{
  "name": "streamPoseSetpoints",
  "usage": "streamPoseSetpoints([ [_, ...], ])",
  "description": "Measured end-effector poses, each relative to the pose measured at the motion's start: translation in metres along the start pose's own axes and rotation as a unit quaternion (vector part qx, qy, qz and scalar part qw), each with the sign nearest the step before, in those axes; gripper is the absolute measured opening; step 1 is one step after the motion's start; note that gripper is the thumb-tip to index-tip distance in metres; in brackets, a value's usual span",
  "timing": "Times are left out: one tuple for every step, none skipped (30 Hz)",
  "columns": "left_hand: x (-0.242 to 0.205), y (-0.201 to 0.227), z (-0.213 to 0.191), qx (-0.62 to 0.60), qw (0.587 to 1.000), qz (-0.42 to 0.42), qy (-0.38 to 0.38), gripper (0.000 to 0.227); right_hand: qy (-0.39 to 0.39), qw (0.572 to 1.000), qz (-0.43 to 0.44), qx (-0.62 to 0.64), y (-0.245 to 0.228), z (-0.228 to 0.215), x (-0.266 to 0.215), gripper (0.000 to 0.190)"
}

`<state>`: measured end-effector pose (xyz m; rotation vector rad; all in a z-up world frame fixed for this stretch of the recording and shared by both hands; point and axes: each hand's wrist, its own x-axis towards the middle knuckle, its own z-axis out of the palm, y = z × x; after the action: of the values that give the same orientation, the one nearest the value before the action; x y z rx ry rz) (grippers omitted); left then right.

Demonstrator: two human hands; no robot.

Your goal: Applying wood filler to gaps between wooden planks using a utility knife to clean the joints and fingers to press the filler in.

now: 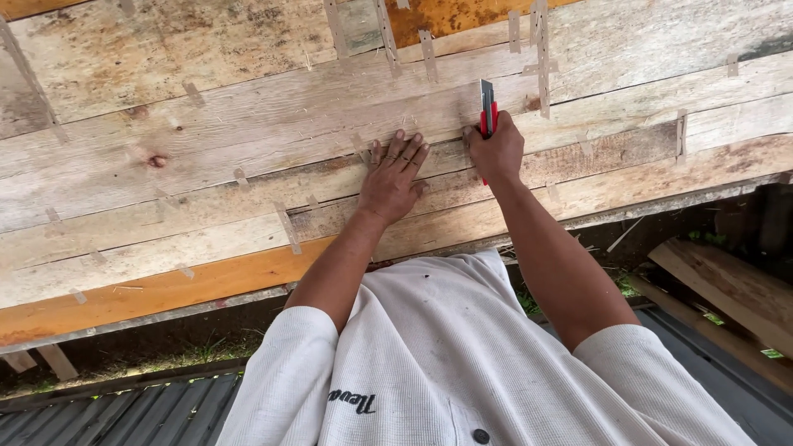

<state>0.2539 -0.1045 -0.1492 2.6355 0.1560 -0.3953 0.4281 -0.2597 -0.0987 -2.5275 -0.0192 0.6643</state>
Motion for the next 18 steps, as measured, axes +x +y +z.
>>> streamPoseSetpoints([
  [0.0,-0.001,0.002,0.001,1.0,0.0,0.0,0.073,-0.001,1.0,0.0,0.001,-0.002,0.0,-0.001,0.029],
  [-0.001,-0.002,0.005,0.01,1.0,0.008,-0.001,0.074,-0.01,1.0,-0.002,-0.015,-0.004,0.0,-0.002,0.034],
  [-0.001,-0.002,0.007,0.02,1.0,0.016,-0.001,0.076,-0.02,0.999,-0.005,-0.03,-0.005,0.0,-0.004,0.039],
  [0.0,-0.003,0.008,0.019,1.0,0.018,0.0,0.076,-0.018,0.999,-0.004,-0.031,-0.004,-0.001,-0.003,0.039],
  [0.001,-0.004,0.009,0.012,1.0,0.022,0.007,0.075,-0.023,1.0,-0.001,-0.019,-0.004,-0.002,-0.002,0.04],
  [-0.001,-0.005,0.011,0.004,1.0,0.024,0.012,0.074,-0.03,1.0,0.003,-0.009,-0.002,-0.001,-0.002,0.042],
  [-0.001,-0.006,0.011,0.002,1.0,0.023,0.011,0.074,-0.031,0.999,0.004,-0.011,-0.002,-0.005,-0.004,0.042],
  [0.0,-0.008,0.01,-0.001,1.0,0.027,0.004,0.073,-0.035,0.999,0.007,0.008,-0.003,-0.008,-0.005,0.039],
  [0.001,-0.01,0.01,-0.004,1.0,0.03,-0.003,0.073,-0.039,0.999,0.011,0.028,-0.004,-0.012,-0.006,0.037],
  [0.001,-0.011,0.011,-0.007,1.0,0.03,-0.002,0.073,-0.038,0.999,0.011,0.025,-0.006,-0.013,-0.007,0.037],
  [0.0,-0.011,0.011,-0.01,0.999,0.033,-0.004,0.072,-0.043,0.999,0.009,0.019,-0.008,-0.014,-0.009,0.037],
  [0.001,-0.013,0.01,-0.011,0.999,0.035,-0.004,0.071,-0.048,0.999,0.004,0.015,-0.013,-0.015,-0.009,0.037],
  [0.003,-0.013,0.01,-0.012,0.999,0.033,-0.001,0.071,-0.048,0.999,0.001,0.013,-0.012,-0.016,-0.008,0.037],
  [0.002,-0.013,0.01,-0.011,0.999,0.034,-0.001,0.072,-0.05,0.999,0.002,0.012,-0.011,-0.016,-0.009,0.037],
  [0.001,-0.012,0.01,-0.01,0.999,0.034,0.0,0.074,-0.052,0.999,0.004,0.01,-0.01,-0.016,-0.009,0.038],
  [0.002,-0.013,0.011,-0.011,0.999,0.032,0.002,0.074,-0.052,0.999,0.001,0.008,-0.008,-0.014,-0.007,0.038],
  [0.002,-0.013,0.011,-0.014,0.999,0.034,0.002,0.076,-0.044,0.999,0.004,0.009,-0.006,-0.012,-0.005,0.04],
  [0.002,-0.014,0.011,-0.016,0.999,0.036,0.002,0.077,-0.036,0.999,0.007,0.01,-0.004,-0.009,-0.003,0.041],
])
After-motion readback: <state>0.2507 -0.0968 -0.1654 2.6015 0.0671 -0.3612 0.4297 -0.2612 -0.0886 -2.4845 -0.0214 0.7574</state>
